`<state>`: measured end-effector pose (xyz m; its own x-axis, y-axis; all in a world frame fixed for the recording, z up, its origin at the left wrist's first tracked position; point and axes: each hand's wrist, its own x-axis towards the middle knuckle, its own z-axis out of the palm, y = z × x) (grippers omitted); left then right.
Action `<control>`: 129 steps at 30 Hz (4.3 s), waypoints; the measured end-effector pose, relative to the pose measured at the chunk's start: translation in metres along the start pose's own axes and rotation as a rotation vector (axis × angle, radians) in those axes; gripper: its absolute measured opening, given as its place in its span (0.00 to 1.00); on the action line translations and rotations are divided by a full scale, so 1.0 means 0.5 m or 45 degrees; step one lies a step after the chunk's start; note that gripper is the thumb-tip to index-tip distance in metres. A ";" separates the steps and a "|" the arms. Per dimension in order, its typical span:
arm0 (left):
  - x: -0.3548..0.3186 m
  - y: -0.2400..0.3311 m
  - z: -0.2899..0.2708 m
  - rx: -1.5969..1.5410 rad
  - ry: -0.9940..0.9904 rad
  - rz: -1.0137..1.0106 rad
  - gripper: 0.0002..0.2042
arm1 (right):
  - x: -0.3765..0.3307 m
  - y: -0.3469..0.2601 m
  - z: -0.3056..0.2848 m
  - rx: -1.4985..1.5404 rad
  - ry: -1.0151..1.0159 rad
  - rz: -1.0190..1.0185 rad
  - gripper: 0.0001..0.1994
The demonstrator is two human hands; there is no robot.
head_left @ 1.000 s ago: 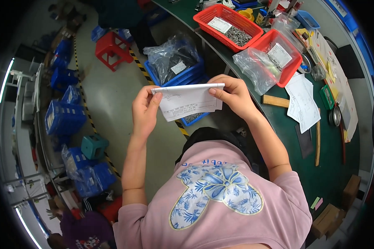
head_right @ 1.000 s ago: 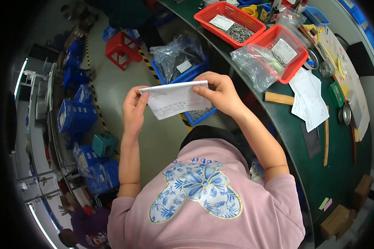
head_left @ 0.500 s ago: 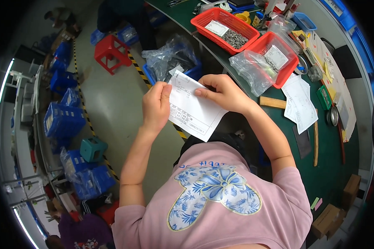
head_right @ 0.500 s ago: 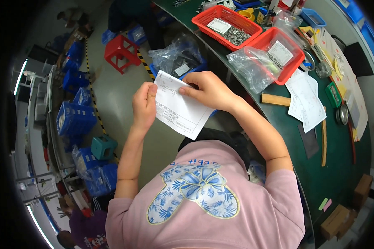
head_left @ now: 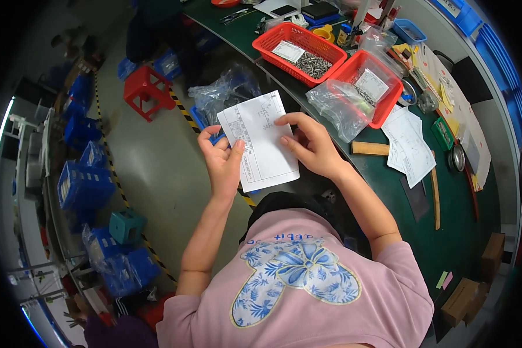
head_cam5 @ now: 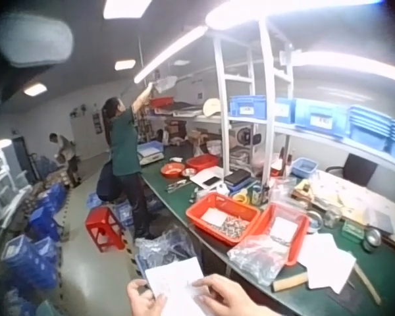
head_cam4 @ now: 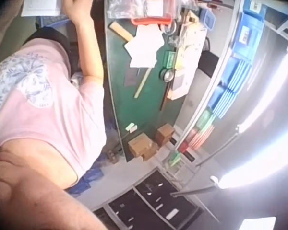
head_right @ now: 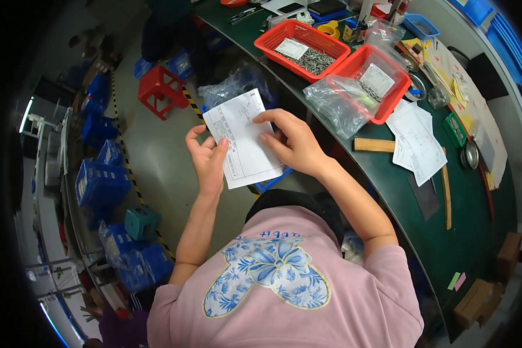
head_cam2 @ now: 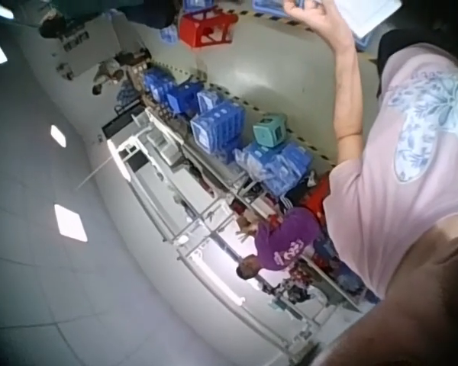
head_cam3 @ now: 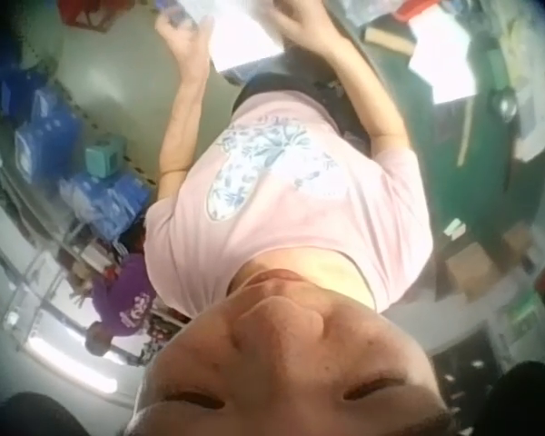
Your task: Weighing and packing small hardware components like screws into plastic bags according to a technical specification sheet.
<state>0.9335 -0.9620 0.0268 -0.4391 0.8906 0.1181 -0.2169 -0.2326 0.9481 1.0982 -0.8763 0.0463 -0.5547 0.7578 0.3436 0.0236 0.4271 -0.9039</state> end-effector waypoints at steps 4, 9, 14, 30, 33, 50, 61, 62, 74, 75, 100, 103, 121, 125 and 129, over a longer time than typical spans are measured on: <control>0.006 0.012 0.012 0.155 -0.242 0.034 0.19 | -0.001 -0.016 -0.022 -0.055 -0.251 0.013 0.25; 0.011 0.014 0.023 0.368 -0.323 0.125 0.20 | -0.016 0.001 -0.033 0.206 -0.114 0.151 0.28; 0.035 0.015 0.007 0.941 -0.498 0.275 0.10 | -0.038 -0.005 -0.052 -0.655 0.125 -0.191 0.13; 0.053 -0.070 0.225 0.210 -0.898 -0.731 0.06 | -0.170 0.037 -0.249 -0.046 0.271 0.152 0.09; 0.051 -0.068 0.274 0.275 -0.945 -0.674 0.06 | -0.182 0.043 -0.281 0.315 0.362 0.460 0.08; 0.039 -0.160 0.437 0.324 -0.880 -0.763 0.09 | -0.244 0.110 -0.386 0.525 0.727 0.645 0.07; 0.095 -0.135 0.467 0.296 -1.075 -0.872 0.13 | -0.227 0.093 -0.423 0.527 0.825 0.598 0.06; 0.098 -0.126 0.474 0.236 -1.091 -0.845 0.12 | -0.217 0.082 -0.431 0.542 0.808 0.580 0.06; 0.125 -0.092 0.508 0.673 -1.493 -0.160 0.12 | -0.198 0.075 -0.481 0.252 0.431 0.423 0.07; 0.122 -0.086 0.519 0.945 -1.473 0.131 0.13 | -0.196 0.071 -0.486 0.076 0.275 0.315 0.07; 0.540 -0.511 0.742 0.450 -0.784 -1.014 0.17 | -0.079 0.056 -0.534 -1.163 0.565 0.691 0.11; 0.554 -0.539 0.751 0.273 -0.686 -1.209 0.12 | -0.066 0.069 -0.540 -1.309 0.467 0.664 0.14; 0.393 -0.434 0.495 0.191 -1.344 -0.738 0.09 | 0.146 0.260 -0.502 -1.183 -0.625 0.656 0.10; 0.382 -0.423 0.489 0.188 -1.389 -0.706 0.09 | 0.140 0.269 -0.500 -1.214 -0.692 0.620 0.10; 0.374 -0.417 0.499 0.408 -1.219 -0.691 0.10 | 0.151 0.273 -0.506 -1.242 -0.697 0.545 0.09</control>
<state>1.1141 -0.6496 -0.0752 0.5177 0.8074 -0.2830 0.1170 0.2609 0.9583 1.2700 -0.6362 0.0133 -0.6225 0.7204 -0.3059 0.7824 0.5646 -0.2628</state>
